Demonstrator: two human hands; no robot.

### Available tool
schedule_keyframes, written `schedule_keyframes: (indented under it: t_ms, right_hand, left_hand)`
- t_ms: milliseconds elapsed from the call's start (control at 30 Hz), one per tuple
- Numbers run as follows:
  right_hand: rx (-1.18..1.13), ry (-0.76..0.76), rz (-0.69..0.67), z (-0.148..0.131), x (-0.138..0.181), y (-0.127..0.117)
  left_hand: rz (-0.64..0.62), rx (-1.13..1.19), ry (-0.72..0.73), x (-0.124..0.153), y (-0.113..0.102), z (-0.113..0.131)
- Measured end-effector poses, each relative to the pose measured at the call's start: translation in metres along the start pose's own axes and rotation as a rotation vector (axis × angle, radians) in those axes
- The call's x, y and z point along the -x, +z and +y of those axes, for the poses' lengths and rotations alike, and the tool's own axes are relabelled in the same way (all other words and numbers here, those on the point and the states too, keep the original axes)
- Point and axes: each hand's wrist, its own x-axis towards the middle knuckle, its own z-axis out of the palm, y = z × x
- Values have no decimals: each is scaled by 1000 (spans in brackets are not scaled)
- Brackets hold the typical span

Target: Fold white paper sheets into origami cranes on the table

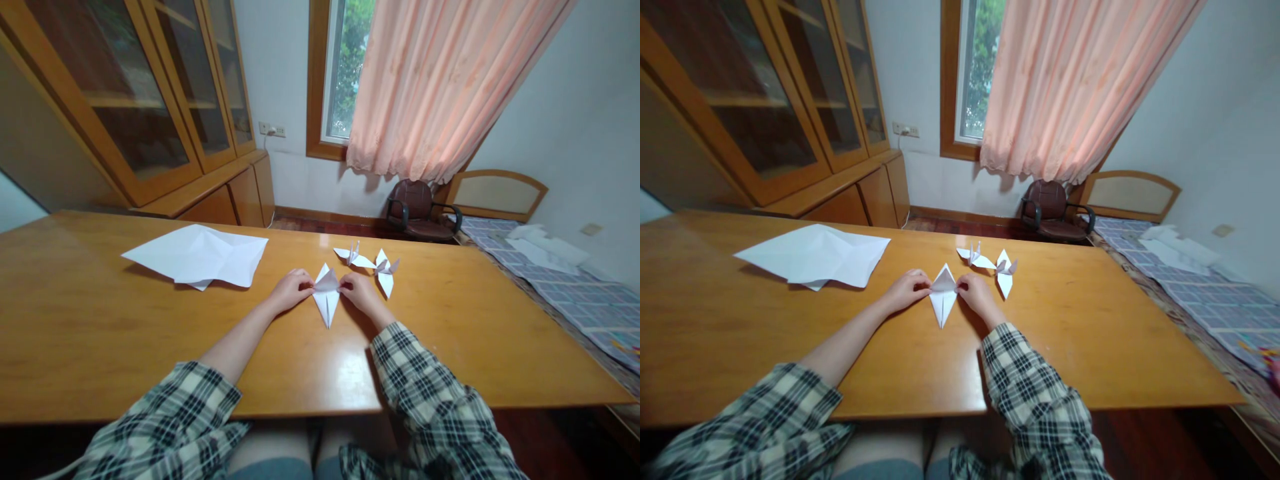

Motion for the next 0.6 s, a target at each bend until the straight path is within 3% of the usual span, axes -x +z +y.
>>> schedule_keyframes:
  t_ms: [233,433,600]
  right_hand:
    - [0,-42,41,0,6,2]
    - [-13,77,38,2,2,9]
    - [116,159,51,-4,1,15]
  left_hand:
    - [-59,19,48,0,-3,-5]
    - [-29,10,-22,0,-2,-4]
    - [27,-53,-42,-1,1,1]
